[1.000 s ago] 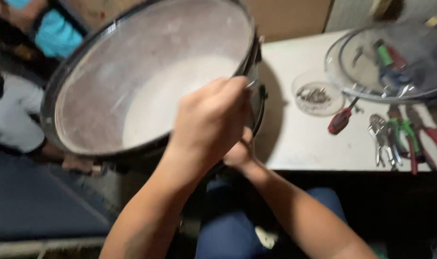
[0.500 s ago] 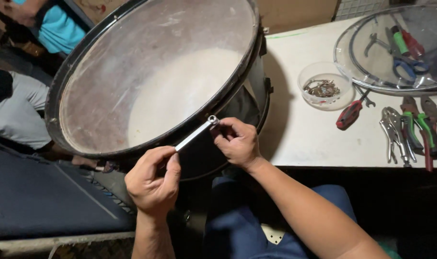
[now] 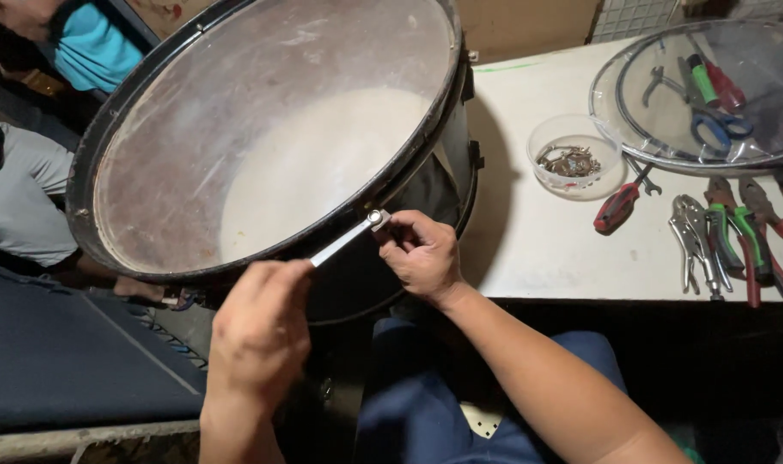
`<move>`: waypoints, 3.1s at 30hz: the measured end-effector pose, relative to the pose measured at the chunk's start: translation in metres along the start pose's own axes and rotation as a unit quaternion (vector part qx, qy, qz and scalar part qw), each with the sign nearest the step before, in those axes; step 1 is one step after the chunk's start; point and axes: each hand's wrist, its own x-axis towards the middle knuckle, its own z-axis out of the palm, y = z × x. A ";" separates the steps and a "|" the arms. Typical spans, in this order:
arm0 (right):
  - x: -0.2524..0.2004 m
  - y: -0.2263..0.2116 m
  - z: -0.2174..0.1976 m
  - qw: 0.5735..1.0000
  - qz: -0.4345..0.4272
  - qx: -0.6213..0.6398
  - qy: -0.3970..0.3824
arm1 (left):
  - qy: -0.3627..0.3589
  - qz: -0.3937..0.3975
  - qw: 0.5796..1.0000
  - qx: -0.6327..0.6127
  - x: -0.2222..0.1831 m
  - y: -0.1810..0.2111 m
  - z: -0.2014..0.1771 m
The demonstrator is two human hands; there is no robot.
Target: Tightening the tension rods on a drum rim using a small wrench
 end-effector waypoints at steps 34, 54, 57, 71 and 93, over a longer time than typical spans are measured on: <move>0.000 0.005 0.003 1.000 -0.003 0.001 0.015 | 0.183 -0.010 0.937 -0.296 0.004 0.013 0.028; -0.004 0.008 0.002 1.000 0.014 -0.011 0.006 | 0.011 0.241 0.966 0.092 0.014 -0.004 -0.009; -0.001 0.002 0.002 1.000 -0.004 0.004 0.008 | -0.011 0.247 0.962 0.115 0.015 0.000 -0.013; 0.008 -0.012 -0.004 0.999 -0.039 0.007 -0.022 | -0.019 0.247 0.952 0.178 0.016 0.000 -0.008; -0.029 0.188 0.051 0.799 0.488 0.325 0.138 | -0.037 0.211 0.969 0.121 0.182 0.045 0.112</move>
